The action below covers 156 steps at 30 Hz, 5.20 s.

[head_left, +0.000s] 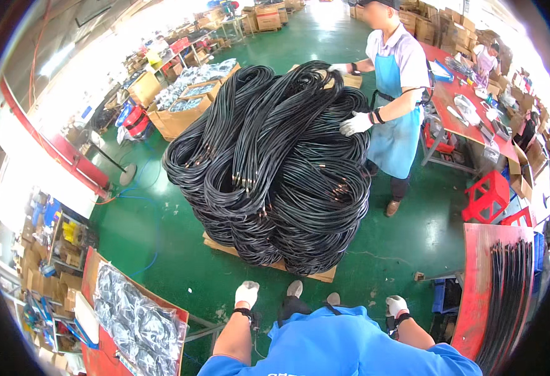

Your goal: Organizing and bundling long black cables on a work table in a factory setting.

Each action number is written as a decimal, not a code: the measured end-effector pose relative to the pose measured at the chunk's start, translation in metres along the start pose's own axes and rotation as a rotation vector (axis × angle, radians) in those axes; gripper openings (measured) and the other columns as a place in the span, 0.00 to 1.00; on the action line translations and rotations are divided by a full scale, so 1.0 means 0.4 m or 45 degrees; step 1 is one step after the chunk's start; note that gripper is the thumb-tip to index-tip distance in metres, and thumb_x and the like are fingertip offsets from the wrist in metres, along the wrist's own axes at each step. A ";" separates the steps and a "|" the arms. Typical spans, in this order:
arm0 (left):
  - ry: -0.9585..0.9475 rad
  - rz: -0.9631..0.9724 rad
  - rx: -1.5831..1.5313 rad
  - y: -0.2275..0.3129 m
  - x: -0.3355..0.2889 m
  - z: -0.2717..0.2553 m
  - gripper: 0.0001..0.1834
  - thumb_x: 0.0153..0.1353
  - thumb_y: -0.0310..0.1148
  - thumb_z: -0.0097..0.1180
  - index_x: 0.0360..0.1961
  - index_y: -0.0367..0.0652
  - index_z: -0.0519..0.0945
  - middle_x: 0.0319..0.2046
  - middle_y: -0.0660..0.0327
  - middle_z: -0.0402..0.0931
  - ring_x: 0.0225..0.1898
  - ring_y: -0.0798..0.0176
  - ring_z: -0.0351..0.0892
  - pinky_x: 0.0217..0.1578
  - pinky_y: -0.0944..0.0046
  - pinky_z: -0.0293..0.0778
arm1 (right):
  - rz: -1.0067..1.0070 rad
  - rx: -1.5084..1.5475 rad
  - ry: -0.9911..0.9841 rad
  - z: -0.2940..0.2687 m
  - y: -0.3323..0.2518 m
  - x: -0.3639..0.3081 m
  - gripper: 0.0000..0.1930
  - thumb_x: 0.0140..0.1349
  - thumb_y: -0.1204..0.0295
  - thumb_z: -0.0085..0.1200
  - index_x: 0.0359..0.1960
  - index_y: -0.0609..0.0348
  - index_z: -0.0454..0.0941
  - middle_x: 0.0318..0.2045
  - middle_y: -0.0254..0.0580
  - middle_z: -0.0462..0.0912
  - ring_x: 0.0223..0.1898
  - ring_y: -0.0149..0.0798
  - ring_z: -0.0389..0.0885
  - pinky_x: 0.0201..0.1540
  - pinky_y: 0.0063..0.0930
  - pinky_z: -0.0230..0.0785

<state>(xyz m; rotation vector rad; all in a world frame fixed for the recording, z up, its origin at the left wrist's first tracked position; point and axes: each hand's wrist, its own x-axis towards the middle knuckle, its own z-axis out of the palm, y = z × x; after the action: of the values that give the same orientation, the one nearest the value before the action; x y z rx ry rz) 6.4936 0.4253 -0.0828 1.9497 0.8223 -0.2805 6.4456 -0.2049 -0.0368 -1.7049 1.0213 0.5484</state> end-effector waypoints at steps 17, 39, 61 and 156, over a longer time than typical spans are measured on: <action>0.634 0.496 -0.480 0.656 0.360 -0.344 0.35 0.69 0.47 0.66 0.65 0.30 0.73 0.60 0.47 0.80 0.59 0.55 0.81 0.63 0.58 0.72 | 0.017 -0.070 0.018 0.222 -0.152 -0.124 0.17 0.67 0.67 0.59 0.54 0.61 0.83 0.36 0.39 0.85 0.31 0.38 0.85 0.31 0.38 0.82; 0.671 0.346 0.205 0.830 0.523 -0.384 0.48 0.56 0.45 0.63 0.74 0.35 0.61 0.61 0.31 0.73 0.59 0.32 0.78 0.62 0.43 0.73 | 0.199 0.051 0.067 0.273 -0.046 -0.205 0.16 0.69 0.69 0.57 0.56 0.59 0.80 0.33 0.36 0.82 0.30 0.37 0.82 0.31 0.40 0.79; 0.722 0.368 0.152 0.821 0.517 -0.366 0.46 0.57 0.45 0.62 0.74 0.35 0.62 0.58 0.30 0.74 0.57 0.30 0.78 0.61 0.42 0.73 | 0.176 0.013 0.061 0.313 -0.089 -0.266 0.15 0.70 0.68 0.57 0.55 0.59 0.81 0.33 0.35 0.83 0.28 0.34 0.81 0.30 0.35 0.77; 0.383 0.343 -0.029 0.910 0.325 -0.380 0.53 0.51 0.36 0.71 0.75 0.27 0.58 0.66 0.32 0.71 0.67 0.39 0.74 0.69 0.52 0.67 | 0.159 0.017 -0.052 0.270 -0.330 -0.116 0.14 0.68 0.69 0.60 0.53 0.57 0.81 0.27 0.32 0.79 0.22 0.30 0.74 0.23 0.30 0.67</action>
<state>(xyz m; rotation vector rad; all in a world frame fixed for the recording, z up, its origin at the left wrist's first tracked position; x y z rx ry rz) 6.8059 0.4987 0.1809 2.0818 0.7347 0.1857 6.5437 -0.0737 0.0295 -1.6191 1.1050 0.6530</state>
